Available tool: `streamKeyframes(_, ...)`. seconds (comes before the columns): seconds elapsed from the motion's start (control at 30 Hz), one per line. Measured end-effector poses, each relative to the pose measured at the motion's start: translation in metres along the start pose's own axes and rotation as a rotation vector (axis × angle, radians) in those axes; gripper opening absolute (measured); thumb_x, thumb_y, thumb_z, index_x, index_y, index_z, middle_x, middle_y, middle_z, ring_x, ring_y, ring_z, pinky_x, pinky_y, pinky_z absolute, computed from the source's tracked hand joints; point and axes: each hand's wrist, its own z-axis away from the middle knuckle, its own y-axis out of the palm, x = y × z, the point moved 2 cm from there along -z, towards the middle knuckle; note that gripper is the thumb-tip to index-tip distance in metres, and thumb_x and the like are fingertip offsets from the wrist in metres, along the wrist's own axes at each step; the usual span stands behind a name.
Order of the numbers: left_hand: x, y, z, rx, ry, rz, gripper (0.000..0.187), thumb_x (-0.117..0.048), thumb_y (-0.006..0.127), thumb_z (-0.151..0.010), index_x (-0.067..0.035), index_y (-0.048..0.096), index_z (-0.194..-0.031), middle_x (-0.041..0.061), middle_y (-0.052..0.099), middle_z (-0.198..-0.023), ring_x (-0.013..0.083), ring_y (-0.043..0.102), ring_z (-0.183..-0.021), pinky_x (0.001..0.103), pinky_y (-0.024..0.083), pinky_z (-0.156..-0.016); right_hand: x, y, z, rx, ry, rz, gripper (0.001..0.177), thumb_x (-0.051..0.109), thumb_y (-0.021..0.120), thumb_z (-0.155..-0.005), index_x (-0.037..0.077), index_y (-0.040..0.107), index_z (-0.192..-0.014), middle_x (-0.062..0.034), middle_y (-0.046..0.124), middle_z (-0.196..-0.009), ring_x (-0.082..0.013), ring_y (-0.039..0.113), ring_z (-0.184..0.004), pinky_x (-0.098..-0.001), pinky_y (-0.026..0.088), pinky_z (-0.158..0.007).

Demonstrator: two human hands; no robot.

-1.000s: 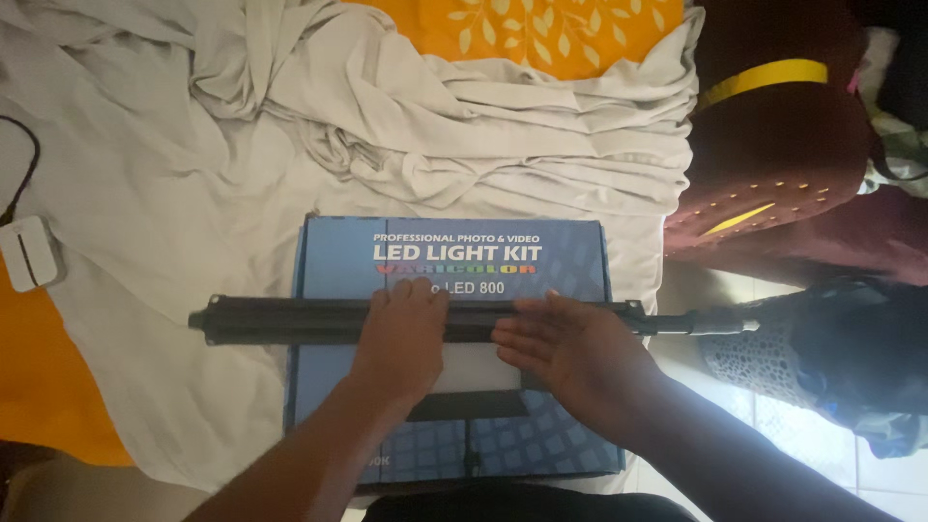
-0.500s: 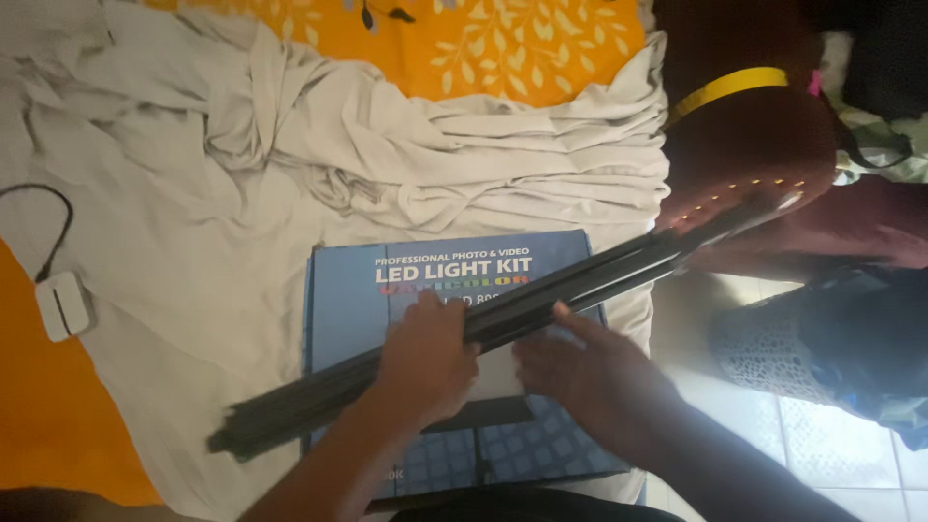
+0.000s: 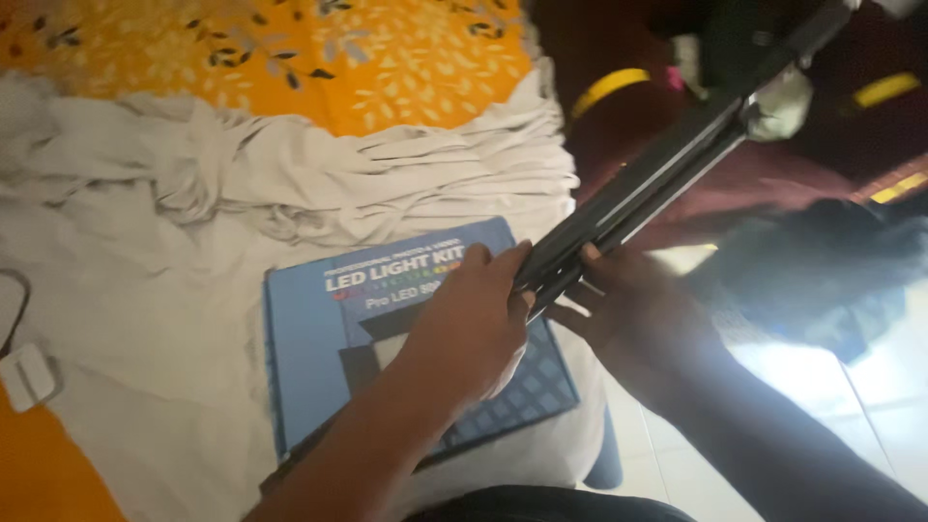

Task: The person unfolds and extends a tripod stand, then opens a box labeled LED LIGHT KIT and removes a rectangular LED light panel. The person handles the tripod and light panel, inspecting the panel's mounting points.

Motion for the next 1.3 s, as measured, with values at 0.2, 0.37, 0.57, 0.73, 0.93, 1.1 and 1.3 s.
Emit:
streamKeyframes(0.2, -0.022, 0.038, 0.029, 0.155, 0.095, -0.017, 0.034, -0.019, 0.06, -0.094, -0.014, 0.062, -0.128, 0.017, 0.058, -0.115, 0.04, 0.06, -0.106, 0.053, 0.047, -0.091, -0.017, -0.05, 0.064, -0.142, -0.029, -0.106, 0.015, 0.013, 0.062, -0.095, 0.005, 0.062, -0.108, -0.0148, 0.069, -0.111, -0.0347, 0.067, -0.11, -0.0565, 0.051, -0.102)
streamKeyframes(0.37, -0.052, 0.077, 0.042, 0.024, 0.366, -0.033, 0.026, -0.012, 0.068, -0.087, -0.008, 0.066, -0.112, 0.019, 0.058, -0.104, 0.0388, 0.059, -0.101, 0.05, 0.048, -0.087, -0.018, -0.091, 0.118, -0.284, -0.139, -0.18, 0.022, 0.014, 0.06, -0.096, 0.004, 0.06, -0.116, -0.0151, 0.066, -0.117, -0.0329, 0.064, -0.117, -0.0568, 0.048, -0.108)
streamKeyframes(0.57, -0.111, 0.123, 0.047, 0.075, 0.496, -0.099, 0.023, -0.011, 0.07, -0.082, -0.007, 0.068, -0.105, 0.018, 0.061, -0.101, 0.0382, 0.06, -0.1, 0.052, 0.047, -0.084, 0.011, -0.124, 0.178, -0.365, -0.279, -0.161, 0.027, 0.013, 0.057, -0.096, 0.004, 0.059, -0.122, -0.0146, 0.066, -0.122, -0.0323, 0.062, -0.121, -0.0572, 0.047, -0.109)
streamKeyframes(0.73, -0.178, 0.175, 0.051, 0.042, 0.631, -0.022, 0.023, -0.009, 0.07, -0.082, -0.006, 0.069, -0.105, 0.016, 0.063, -0.102, 0.0369, 0.062, -0.1, 0.051, 0.048, -0.086, 0.054, -0.174, 0.228, -0.485, -0.392, -0.043, 0.029, 0.013, 0.054, -0.097, 0.004, 0.058, -0.124, -0.0128, 0.065, -0.125, -0.0306, 0.062, -0.123, -0.0548, 0.046, -0.11)
streamKeyframes(0.93, -0.277, 0.261, 0.058, 0.07, 0.754, 0.034, 0.021, -0.003, 0.066, -0.081, -0.007, 0.069, -0.102, 0.015, 0.065, -0.098, 0.0367, 0.065, -0.099, 0.05, 0.05, -0.085, 0.114, -0.267, 0.302, -0.624, -0.425, 0.285, 0.032, 0.01, 0.045, -0.102, 0.003, 0.052, -0.133, -0.0121, 0.064, -0.132, -0.0289, 0.061, -0.127, -0.0494, 0.049, -0.11)
streamKeyframes(1.1, -0.343, 0.35, 0.064, 0.103, 0.794, 0.076, 0.019, 0.001, 0.062, -0.082, -0.008, 0.066, -0.098, 0.013, 0.068, -0.098, 0.036, 0.067, -0.096, 0.05, 0.052, -0.081, 0.146, -0.349, 0.361, -0.633, -0.514, 0.384, 0.041, -0.002, 0.043, -0.094, 0.0, 0.046, -0.135, -0.0164, 0.061, -0.137, -0.0309, 0.064, -0.13, -0.0468, 0.049, -0.106)
streamKeyframes(1.3, -0.39, 0.438, 0.078, 0.182, 0.814, 0.04, 0.009, -0.003, 0.06, -0.091, -0.008, 0.061, -0.098, 0.014, 0.068, -0.091, 0.0394, 0.067, -0.089, 0.052, 0.052, -0.077, 0.163, -0.42, 0.41, -0.814, -0.52, 0.127, 0.028, 0.009, 0.056, -0.101, -0.002, 0.06, -0.126, -0.0141, 0.068, -0.113, -0.0264, 0.07, -0.108, -0.0455, 0.06, -0.1)
